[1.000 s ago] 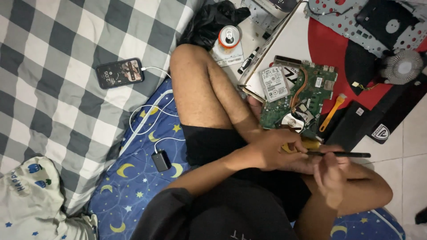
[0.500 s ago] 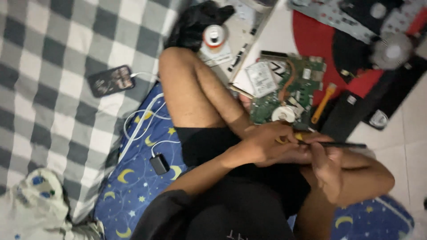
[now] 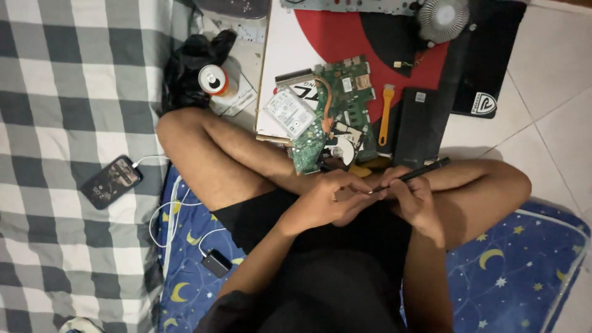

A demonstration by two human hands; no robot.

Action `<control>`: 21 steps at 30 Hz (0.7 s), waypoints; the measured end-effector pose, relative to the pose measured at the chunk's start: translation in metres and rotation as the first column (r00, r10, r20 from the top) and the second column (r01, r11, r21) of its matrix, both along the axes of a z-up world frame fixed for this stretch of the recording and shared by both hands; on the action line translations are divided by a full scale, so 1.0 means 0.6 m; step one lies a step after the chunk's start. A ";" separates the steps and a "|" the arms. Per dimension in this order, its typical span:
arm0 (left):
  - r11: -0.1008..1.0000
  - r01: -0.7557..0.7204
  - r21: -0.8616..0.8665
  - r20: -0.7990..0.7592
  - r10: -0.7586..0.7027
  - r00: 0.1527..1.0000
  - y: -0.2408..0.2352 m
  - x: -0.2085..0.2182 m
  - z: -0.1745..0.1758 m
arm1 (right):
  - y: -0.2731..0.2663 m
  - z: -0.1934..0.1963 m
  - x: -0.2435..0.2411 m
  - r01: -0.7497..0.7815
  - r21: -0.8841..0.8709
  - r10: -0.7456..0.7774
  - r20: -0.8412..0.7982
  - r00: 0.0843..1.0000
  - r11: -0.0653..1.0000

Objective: The person sits cross-legged on a mattress and works on a disassembled laptop motherboard. They select a screwdriver bit from a case, attach it to a handle, and use the screwdriver to tighten screws on the motherboard components.

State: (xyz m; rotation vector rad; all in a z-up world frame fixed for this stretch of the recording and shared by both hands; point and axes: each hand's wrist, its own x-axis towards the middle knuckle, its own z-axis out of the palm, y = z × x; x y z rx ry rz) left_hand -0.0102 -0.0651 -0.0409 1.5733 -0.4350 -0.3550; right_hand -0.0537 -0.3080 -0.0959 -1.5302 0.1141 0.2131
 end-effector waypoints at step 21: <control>0.994 -0.109 -0.026 0.019 0.109 0.994 -0.033 0.027 0.007 | -0.020 -0.037 0.011 0.166 0.162 -0.177 0.060 0.982 0.973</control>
